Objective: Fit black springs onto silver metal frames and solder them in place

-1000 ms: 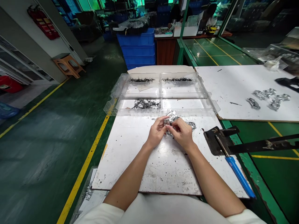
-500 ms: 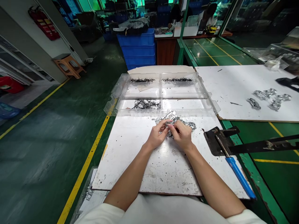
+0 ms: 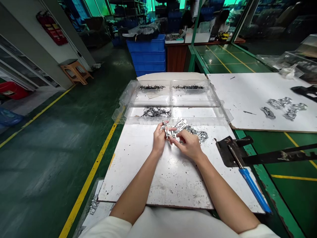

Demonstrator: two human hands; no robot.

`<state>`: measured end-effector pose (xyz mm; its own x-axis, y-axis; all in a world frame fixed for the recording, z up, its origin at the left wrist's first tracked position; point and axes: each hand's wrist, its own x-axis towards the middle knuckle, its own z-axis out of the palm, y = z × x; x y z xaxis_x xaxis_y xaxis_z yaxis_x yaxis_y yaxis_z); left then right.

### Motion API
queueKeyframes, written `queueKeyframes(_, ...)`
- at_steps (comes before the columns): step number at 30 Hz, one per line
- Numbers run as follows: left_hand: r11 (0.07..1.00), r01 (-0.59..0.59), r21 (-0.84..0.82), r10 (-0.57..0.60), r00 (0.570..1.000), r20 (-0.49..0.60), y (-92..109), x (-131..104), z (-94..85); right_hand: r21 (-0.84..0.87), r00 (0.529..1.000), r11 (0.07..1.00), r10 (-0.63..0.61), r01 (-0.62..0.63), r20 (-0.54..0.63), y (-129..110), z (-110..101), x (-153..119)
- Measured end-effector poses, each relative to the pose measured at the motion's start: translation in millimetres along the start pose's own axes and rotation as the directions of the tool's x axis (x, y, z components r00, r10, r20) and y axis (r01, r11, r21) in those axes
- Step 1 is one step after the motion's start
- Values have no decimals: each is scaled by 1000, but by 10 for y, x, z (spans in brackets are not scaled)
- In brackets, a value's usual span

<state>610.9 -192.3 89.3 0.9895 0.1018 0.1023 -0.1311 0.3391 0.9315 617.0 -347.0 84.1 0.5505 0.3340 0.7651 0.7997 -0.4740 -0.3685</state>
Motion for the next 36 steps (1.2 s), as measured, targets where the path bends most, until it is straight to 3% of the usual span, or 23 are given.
queueKeyframes(6, 999, 35, -11, -35, 999, 8, 4, -11, 19, 19, 998, 1000, -19, 18, 65, -65, 37, -14)
queueKeyframes(16, 999, -24, 49, 24, 1000, -4, -66, 14, -15, 11, 999, 1000, 8, -9, 38, -43, 49, -20)
queueKeyframes(21, 993, -94, 70, 95, 995, -12, -89, 47, -71, 93, 991, 987, 130, -129, -13, -23, 29, -1)
queueKeyframes(27, 985, -167, 48, 168, 986, -20, -91, 43, -96, 247, 949, 927, 307, -281, -71, 20, 11, 2)
queueKeyframes(36, 975, -187, 121, 187, 982, 15, -46, -11, -65, 236, 895, 887, 431, -397, -115, 42, 21, 7)
